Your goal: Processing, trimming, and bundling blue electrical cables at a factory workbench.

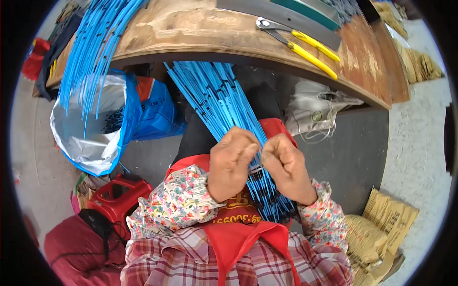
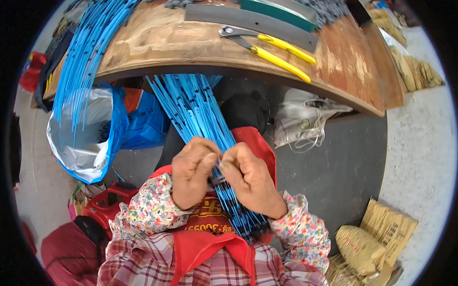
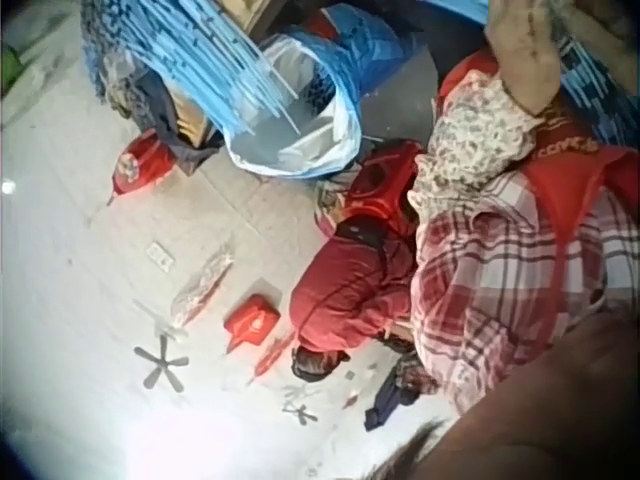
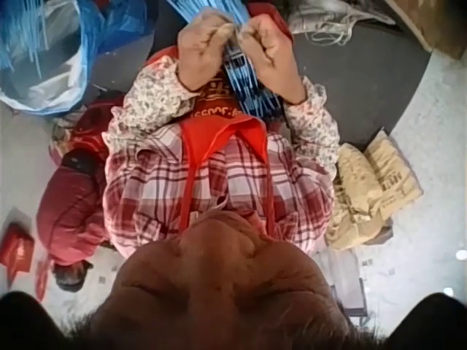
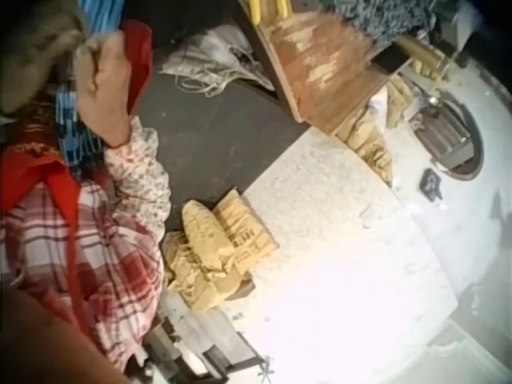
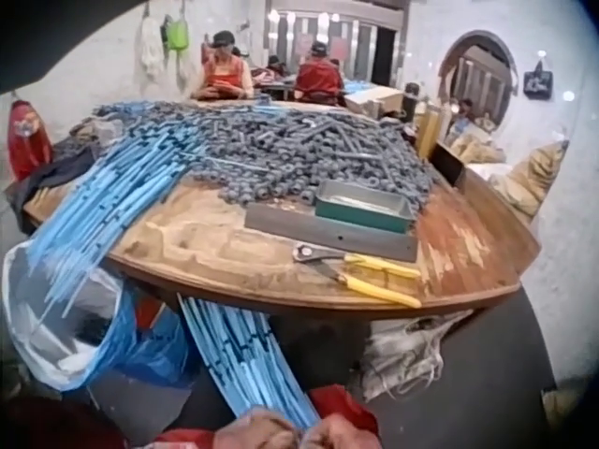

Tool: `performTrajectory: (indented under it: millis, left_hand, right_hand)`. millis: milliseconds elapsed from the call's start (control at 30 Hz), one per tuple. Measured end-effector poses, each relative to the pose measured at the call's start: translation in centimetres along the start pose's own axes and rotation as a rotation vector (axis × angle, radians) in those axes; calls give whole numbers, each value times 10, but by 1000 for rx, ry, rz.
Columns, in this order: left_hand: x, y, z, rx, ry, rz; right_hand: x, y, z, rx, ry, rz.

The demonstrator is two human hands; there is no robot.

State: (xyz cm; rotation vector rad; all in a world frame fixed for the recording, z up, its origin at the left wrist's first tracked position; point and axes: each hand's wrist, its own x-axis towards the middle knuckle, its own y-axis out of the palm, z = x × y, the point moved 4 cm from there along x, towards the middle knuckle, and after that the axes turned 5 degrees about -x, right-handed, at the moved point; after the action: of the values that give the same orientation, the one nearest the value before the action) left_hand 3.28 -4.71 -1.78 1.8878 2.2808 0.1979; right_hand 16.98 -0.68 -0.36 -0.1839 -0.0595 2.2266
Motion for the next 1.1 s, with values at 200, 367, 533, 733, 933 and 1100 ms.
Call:
performTrajectory:
  millis: [200, 367, 533, 733, 933, 1100]
  left_hand:
    - [11, 3, -12, 554, 624, -64]
    - [7, 3, -12, 617, 626, -57]
    - [1, 2, -8, 361, 572, 2]
    - [-12, 13, 19, -143, 50, 228]
    - [-6, 18, 26, -159, -109, 324]
    - [-4, 29, 26, 310, 149, 270]
  right_hand:
    - [8, 8, 13, -266, 20, -64]
    - [0, 4, 2, -219, 93, 29]
    - [-3, 1, -9, 164, 177, -173]
    - [-7, -3, -11, 344, 154, -269]
    - [-8, -5, -11, 438, 163, -264]
    - [-5, -9, -7, 804, 231, -180]
